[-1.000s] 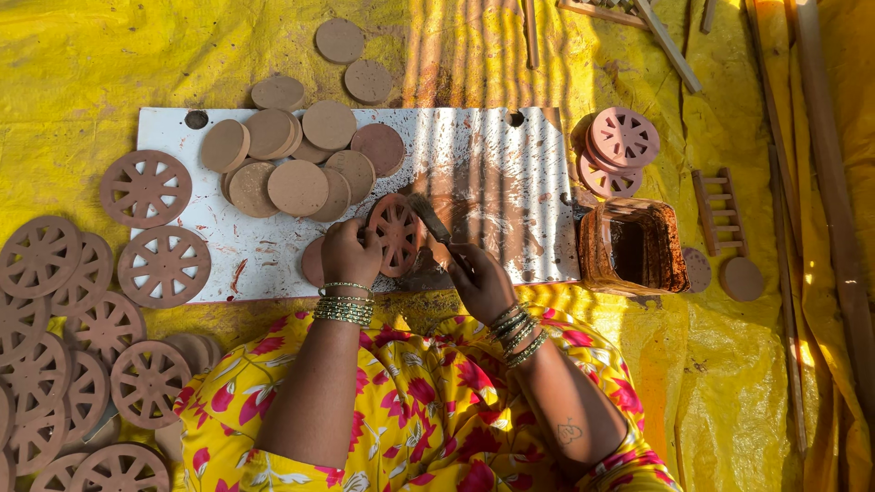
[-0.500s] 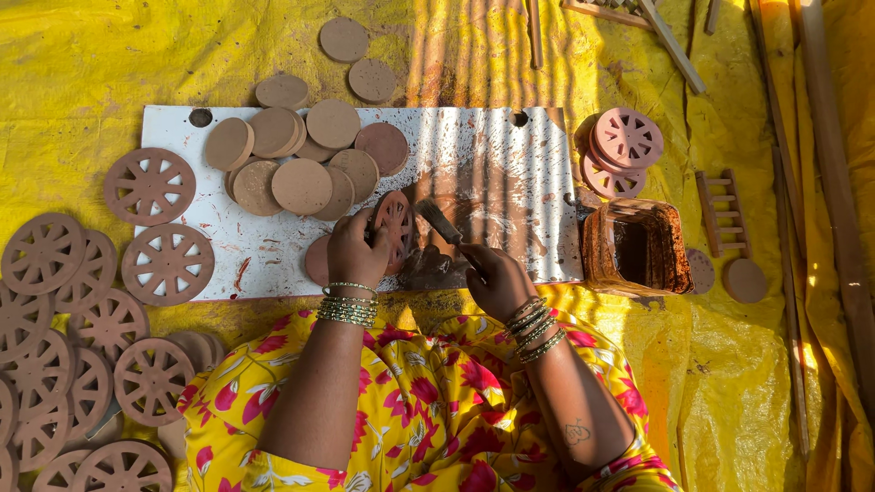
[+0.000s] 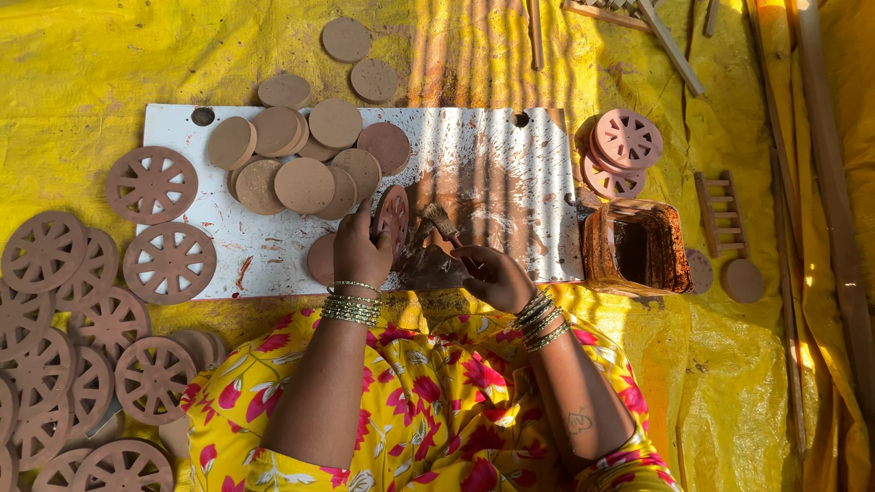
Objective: The person sits on the floor and uses a small brush to spread a brown paste over wooden wheel-shaped cutouts one at a time, coating each piece and setting it aside on a white board among finished and uncoated pieces.
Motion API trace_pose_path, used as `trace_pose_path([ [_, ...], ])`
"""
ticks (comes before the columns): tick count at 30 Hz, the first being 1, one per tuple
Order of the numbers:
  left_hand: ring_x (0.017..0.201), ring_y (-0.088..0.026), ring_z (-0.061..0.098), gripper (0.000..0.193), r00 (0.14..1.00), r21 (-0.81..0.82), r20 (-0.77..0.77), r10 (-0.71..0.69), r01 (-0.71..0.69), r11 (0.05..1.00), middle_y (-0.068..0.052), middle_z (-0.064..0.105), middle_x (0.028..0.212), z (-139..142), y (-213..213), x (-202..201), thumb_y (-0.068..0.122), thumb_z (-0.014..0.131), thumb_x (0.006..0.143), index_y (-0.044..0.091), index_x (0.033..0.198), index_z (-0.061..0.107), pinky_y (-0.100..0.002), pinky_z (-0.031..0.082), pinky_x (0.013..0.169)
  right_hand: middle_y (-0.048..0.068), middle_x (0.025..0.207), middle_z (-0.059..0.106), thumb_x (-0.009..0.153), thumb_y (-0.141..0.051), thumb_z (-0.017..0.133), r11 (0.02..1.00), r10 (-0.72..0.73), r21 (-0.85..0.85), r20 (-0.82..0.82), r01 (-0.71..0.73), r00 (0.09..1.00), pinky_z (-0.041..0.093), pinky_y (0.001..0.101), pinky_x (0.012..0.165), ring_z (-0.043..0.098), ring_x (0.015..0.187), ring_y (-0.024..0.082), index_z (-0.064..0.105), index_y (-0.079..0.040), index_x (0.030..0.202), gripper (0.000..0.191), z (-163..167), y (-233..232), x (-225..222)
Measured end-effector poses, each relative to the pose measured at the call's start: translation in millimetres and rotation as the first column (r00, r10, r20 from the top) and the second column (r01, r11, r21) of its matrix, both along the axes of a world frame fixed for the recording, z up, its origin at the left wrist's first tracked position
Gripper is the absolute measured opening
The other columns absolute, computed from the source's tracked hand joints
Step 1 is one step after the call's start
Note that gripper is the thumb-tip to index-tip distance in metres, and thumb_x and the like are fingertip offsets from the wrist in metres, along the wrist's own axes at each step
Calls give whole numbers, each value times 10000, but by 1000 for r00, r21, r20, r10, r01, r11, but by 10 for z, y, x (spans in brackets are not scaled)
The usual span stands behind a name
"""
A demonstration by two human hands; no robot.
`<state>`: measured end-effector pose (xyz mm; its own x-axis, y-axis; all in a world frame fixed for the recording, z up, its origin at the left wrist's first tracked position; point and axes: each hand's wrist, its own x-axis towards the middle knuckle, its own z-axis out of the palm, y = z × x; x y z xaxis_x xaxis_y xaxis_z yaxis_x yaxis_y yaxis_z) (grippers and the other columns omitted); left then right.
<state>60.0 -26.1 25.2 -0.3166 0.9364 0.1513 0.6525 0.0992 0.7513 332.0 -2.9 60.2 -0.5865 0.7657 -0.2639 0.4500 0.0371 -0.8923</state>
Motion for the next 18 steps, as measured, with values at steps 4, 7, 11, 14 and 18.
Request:
trace_pose_path([
  [4, 1026, -365, 666, 700, 1000, 9, 23, -17, 17, 1000, -195, 635, 1133, 8, 6, 46, 71, 755, 831, 128, 1485, 513, -447, 563, 873, 120, 1144, 732, 986, -36, 660, 990, -107, 51, -318, 130, 942, 602, 330, 926, 733, 1069, 184, 658, -9, 1219, 235, -42, 57, -72],
  [7, 995, -390, 625, 821, 996, -47, 35, -87, 88, 995, -211, 586, 1089, 50, -12, 66, 43, 762, 745, 133, 1511, 478, -450, 548, 869, 119, 1068, 726, 952, -71, 682, 945, -157, 279, -71, 171, 985, 600, 322, 845, 739, 960, 193, 683, -35, 1243, 294, -17, 32, -242],
  [11, 1024, -393, 624, 734, 997, -55, -32, -70, 68, 996, -198, 583, 1118, 53, -14, 72, 5, 696, 839, 155, 1531, 504, -467, 539, 891, 147, 1078, 696, 950, -150, 731, 909, -138, 416, 263, 17, 955, 565, 362, 819, 712, 926, 269, 707, -84, 1245, 304, 107, 6, -386],
  [14, 1039, -400, 629, 688, 997, -23, -46, -55, 54, 998, -192, 601, 1131, 9, 9, 47, 18, 685, 839, 122, 1496, 508, -478, 540, 881, 208, 1279, 672, 931, -105, 705, 813, -127, 576, 35, 84, 991, 573, 380, 840, 719, 1026, 311, 670, -23, 1203, 287, 180, -19, -372],
  [18, 1068, -385, 645, 581, 997, 35, -72, -18, 21, 999, -170, 627, 1174, -4, 17, 68, 64, 694, 886, 134, 1443, 547, -469, 548, 891, 164, 1195, 728, 866, -87, 656, 923, -182, 369, 156, 113, 971, 601, 350, 791, 756, 945, 261, 782, -84, 1053, 225, 267, -91, -251],
])
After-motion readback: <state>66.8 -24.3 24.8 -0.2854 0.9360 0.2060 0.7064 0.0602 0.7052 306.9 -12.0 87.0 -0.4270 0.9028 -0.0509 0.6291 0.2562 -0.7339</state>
